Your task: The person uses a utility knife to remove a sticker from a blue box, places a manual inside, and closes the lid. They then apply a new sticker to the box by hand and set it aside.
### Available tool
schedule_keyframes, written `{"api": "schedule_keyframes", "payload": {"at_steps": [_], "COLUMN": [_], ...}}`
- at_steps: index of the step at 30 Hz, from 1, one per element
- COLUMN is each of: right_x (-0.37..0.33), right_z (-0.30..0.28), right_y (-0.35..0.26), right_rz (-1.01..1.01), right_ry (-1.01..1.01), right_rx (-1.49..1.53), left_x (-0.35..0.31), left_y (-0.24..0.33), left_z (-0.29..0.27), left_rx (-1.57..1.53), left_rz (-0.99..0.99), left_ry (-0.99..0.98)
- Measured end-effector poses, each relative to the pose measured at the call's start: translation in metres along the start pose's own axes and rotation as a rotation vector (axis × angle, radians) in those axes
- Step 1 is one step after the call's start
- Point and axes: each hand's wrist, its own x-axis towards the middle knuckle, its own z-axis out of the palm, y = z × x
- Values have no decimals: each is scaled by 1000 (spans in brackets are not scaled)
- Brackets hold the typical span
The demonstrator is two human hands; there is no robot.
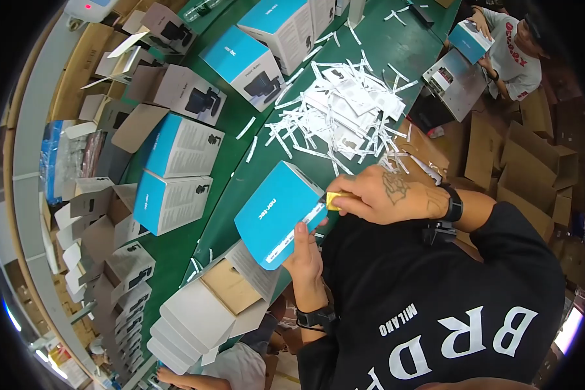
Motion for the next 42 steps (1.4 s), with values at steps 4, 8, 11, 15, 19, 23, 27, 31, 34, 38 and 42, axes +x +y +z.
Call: {"api": "schedule_keyframes", "payload": {"at_steps": [4,8,11,15,19,23,27,31,34,38,42], "right_x": [-3,-4,-3,-6,-10,-15,-12,-11,-11,-11,-13], "right_z": [3,3,5,11,16,22,24,27,30,33,43], "right_y": [-4,-2,2,0,-10,-20,-26,-23,-13,-5,0], "right_rz": [18,-7,-56,-54,95,187,222,193,62,-153,-405], "right_ry": [-14,-55,-59,-26,-8,13,30,24,52,82,269], "right_rx": [-54,-8,18,80,226,304,344,245,69,-187,-416], "left_x": [-4,-9,-14,-13,-15,-19,-18,-19,-21,-21,-20], "left_y": [-6,-5,-10,-10,-8,-10,-11,-11,-9,-6,-5], "left_z": [7,5,10,5,6,4,4,3,5,2,0], "left_rx": [-71,-64,11,-16,-76,-101,-129,-92,-68,-76,-98], "left_rz": [21,6,34,20,12,-1,3,44,68,68,59], "left_ry": [69,82,90,41,36,40,33,35,39,45,55]}}
